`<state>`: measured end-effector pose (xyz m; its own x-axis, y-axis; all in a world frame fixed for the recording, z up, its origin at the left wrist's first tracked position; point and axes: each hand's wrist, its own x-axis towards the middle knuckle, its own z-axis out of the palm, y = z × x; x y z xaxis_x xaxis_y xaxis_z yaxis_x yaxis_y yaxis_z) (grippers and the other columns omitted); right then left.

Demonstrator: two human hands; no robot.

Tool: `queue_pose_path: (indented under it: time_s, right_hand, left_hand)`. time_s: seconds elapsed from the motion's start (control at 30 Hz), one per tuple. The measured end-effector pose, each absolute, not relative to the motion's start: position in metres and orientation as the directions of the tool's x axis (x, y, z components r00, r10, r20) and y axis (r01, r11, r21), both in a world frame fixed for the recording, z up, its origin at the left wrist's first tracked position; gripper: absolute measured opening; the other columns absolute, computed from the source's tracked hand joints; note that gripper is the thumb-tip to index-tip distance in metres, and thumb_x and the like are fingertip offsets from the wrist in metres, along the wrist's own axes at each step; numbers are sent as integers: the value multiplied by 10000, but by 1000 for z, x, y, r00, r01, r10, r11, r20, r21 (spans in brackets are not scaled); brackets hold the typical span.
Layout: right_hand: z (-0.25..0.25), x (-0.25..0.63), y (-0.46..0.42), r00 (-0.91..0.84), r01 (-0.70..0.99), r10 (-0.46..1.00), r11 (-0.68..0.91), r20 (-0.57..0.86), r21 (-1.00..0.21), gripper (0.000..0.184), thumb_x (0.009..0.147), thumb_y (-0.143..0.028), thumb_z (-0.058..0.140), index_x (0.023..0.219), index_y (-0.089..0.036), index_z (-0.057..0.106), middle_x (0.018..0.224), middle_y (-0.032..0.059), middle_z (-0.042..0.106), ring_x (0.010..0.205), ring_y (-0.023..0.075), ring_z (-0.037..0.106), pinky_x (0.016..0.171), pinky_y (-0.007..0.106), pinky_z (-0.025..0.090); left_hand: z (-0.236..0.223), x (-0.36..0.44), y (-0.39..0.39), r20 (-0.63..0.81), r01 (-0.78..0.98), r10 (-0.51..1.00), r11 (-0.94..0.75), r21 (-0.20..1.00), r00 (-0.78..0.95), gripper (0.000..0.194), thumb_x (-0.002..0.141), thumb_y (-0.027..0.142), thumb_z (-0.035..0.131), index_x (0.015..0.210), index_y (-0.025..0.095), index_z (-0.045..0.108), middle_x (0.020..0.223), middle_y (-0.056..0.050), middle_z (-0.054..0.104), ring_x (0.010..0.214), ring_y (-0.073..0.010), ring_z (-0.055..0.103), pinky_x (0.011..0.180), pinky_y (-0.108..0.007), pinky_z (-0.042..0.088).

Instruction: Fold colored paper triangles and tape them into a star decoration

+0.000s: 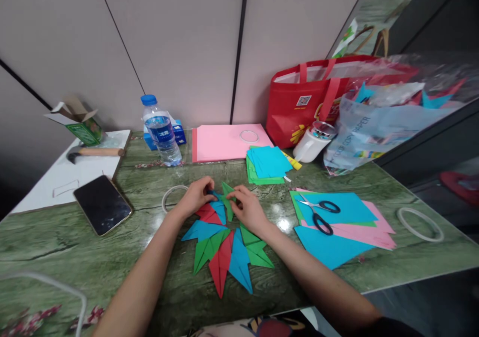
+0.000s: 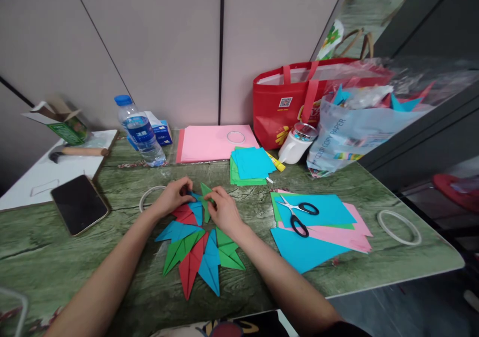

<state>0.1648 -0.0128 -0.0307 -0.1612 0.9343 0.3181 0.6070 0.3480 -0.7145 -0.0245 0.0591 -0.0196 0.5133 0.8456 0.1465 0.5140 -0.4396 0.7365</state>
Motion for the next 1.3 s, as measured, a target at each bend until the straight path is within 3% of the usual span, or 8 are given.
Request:
queue_pose_path:
  time_s: [0.17,0.43,0.83,1.03,1.3]
  right_hand:
    - [-30,164,-14,-163,578,929,364,333,-730,227,768,-82,485,905,-185,634,939,46,553,590,94,504,551,218,424]
    - [-34,162,-17,-55,526,943,306,327,-793,214,768,-104,501,909,-181,644,936,58,559,623,106,534,516,208,434]
    - [-33,162,-16,-30,487,948,292,318,-824,205,775,-131,512,911,-168,661,927,67,574,624,116,543,523,225,458]
    - [-44,164,-12,-9,401,971,224,241,-888,197,788,-152,523,923,-176,665,899,52,556,570,96,517,473,217,490]
    - [-49,165,-12,6,315,980,185,197,-931,188,787,-174,535,925,-182,662,891,44,519,545,85,485,427,218,523]
  left_hand:
    - [-24,-25,59,186,504,833,-477,721,522,164,677,169,682,726,155,527,728,28,536,666,-109,477,627,-224,388]
    - [-23,-23,58,222,459,789,-533,711,572,50,741,151,651,778,173,674,887,-49,654,883,-177,580,840,-333,451]
    - [-23,-20,57,216,487,768,-569,662,603,86,805,155,582,818,168,666,826,-38,632,859,-171,548,805,-307,431]
    - [-21,-18,56,174,519,822,-490,700,542,55,804,168,559,804,162,614,750,-11,594,731,-150,528,693,-268,418]
    - [-15,-8,52,145,587,851,-461,666,505,79,786,145,549,761,169,620,728,-18,622,752,-173,526,699,-283,403]
